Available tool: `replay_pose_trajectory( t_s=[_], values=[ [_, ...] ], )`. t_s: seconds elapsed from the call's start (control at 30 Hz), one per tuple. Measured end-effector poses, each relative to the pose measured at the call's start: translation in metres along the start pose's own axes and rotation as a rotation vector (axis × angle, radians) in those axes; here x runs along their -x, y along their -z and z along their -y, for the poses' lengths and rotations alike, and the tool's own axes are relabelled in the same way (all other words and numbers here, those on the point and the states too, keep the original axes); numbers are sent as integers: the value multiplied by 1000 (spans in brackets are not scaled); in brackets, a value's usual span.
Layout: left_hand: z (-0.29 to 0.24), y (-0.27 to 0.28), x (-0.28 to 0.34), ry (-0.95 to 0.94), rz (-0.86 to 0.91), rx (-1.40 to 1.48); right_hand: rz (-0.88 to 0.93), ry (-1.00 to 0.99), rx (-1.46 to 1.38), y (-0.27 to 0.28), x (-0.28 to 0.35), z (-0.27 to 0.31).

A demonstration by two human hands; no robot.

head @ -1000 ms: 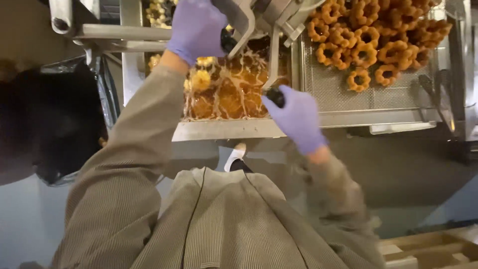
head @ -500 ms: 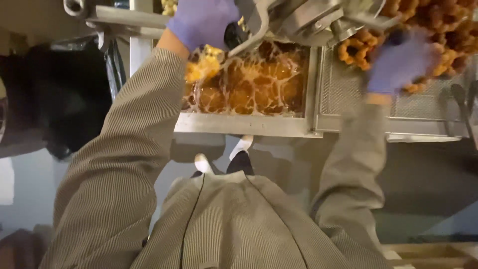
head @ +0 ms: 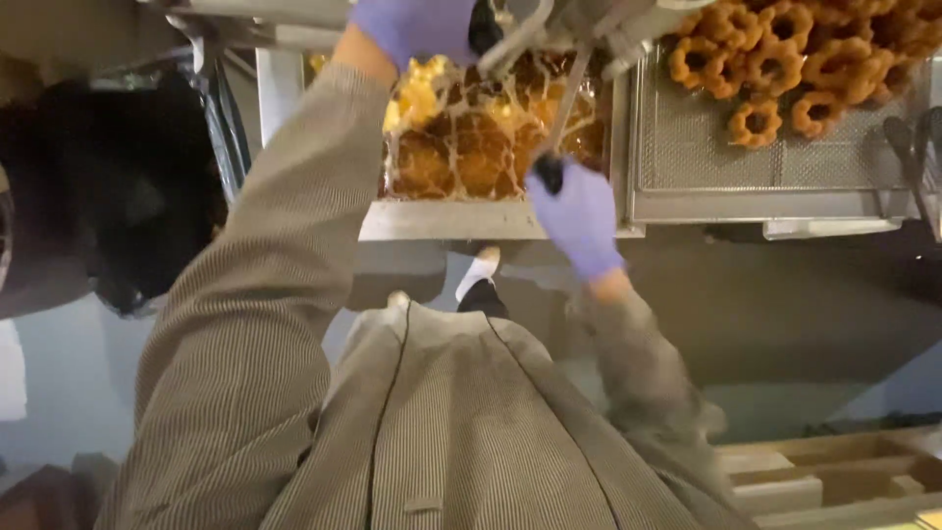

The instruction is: Fry donuts in a commercial deep fryer and dispense fresh batter.

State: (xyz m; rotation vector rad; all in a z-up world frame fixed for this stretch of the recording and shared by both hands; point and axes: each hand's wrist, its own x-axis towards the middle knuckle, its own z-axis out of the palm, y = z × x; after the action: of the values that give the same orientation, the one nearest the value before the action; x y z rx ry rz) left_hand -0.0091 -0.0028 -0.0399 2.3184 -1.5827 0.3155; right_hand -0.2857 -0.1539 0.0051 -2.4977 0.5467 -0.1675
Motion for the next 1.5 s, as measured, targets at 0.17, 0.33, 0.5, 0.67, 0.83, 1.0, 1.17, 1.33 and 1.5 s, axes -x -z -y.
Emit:
replay_pose_trajectory(
  t_s=[0.17,0.33,0.5,0.67,0.83,1.0,1.17,1.33,1.5],
  values=[
    [-26,66,30,-111,-179,-143,-46,54,81,159,-4,33],
    [-27,90,58,-134,-196,-234,-928,559,733,137,-145,-166],
    [-16,71,72,-136,-220,-293,-675,170,513,53,-139,-208],
    [-31,85,68,-132,-269,-349,-21,-231,401,-93,-50,-130],
    [-29,85,70,-139,-220,-251,-263,-93,177,-74,-36,-90],
    [-59,87,72,-37,-295,-319,-241,-84,252,-72,-38,-109],
    [-132,94,102,118,-17,-133,-172,6,411,-61,-39,-121],
    [-192,110,164,141,-218,-133,-151,81,516,-82,-14,-135],
    [-167,116,203,221,-227,-149,-99,85,580,-113,-45,-135]
  ],
)
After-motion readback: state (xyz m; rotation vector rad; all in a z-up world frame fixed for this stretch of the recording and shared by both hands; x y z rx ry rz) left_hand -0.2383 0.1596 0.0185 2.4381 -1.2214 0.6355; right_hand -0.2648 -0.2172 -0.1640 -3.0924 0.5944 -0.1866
